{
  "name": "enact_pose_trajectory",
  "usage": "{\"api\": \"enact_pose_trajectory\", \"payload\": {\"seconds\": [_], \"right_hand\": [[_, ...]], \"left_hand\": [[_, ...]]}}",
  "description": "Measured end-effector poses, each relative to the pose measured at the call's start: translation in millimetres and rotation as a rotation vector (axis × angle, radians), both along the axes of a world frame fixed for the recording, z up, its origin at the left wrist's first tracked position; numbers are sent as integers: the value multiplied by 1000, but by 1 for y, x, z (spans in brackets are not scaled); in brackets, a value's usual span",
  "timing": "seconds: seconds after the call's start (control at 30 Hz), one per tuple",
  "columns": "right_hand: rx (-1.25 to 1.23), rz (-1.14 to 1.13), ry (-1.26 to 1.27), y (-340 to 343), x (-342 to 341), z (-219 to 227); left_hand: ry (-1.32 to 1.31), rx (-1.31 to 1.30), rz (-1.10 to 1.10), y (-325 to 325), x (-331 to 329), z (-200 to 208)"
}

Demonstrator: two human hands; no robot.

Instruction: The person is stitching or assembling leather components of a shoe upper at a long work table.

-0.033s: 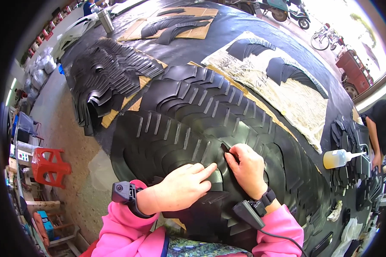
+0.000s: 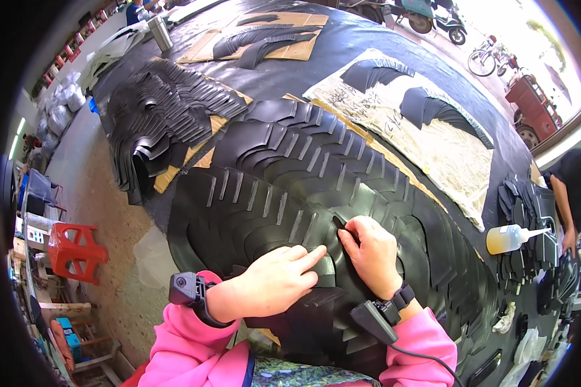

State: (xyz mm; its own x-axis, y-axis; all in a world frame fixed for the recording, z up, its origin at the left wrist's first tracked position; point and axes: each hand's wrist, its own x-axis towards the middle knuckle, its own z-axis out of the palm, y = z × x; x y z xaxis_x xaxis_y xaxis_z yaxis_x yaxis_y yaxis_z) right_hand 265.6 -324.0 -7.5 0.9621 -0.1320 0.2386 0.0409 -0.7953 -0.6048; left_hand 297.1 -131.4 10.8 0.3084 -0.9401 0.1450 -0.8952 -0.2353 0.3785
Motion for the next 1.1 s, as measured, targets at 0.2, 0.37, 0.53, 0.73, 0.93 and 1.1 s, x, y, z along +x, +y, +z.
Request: {"api": "enact_pose_trajectory", "payload": {"seconds": [0.2, 0.37, 0.53, 0.73, 0.93, 1.1], "right_hand": [[-62, 8, -18, -1, 1, 1], [-261, 110, -114, 2, -1, -2], [-423, 181, -177, -4, -10, -1], [-294, 231, -353, -11, -31, 36], [718, 422, 98, 4, -93, 94], [313, 234, -114, -3, -95, 82]], "left_hand": [[-3, 16, -6, -2, 1, 0], [-26, 25, -8, 0, -1, 4], [12, -151, -2, 8, -7, 23], [1009, -479, 420, 41, -45, 80], [1468, -698, 697, -13, -66, 39], [1407, -838, 178, -47, -75, 20]]}}
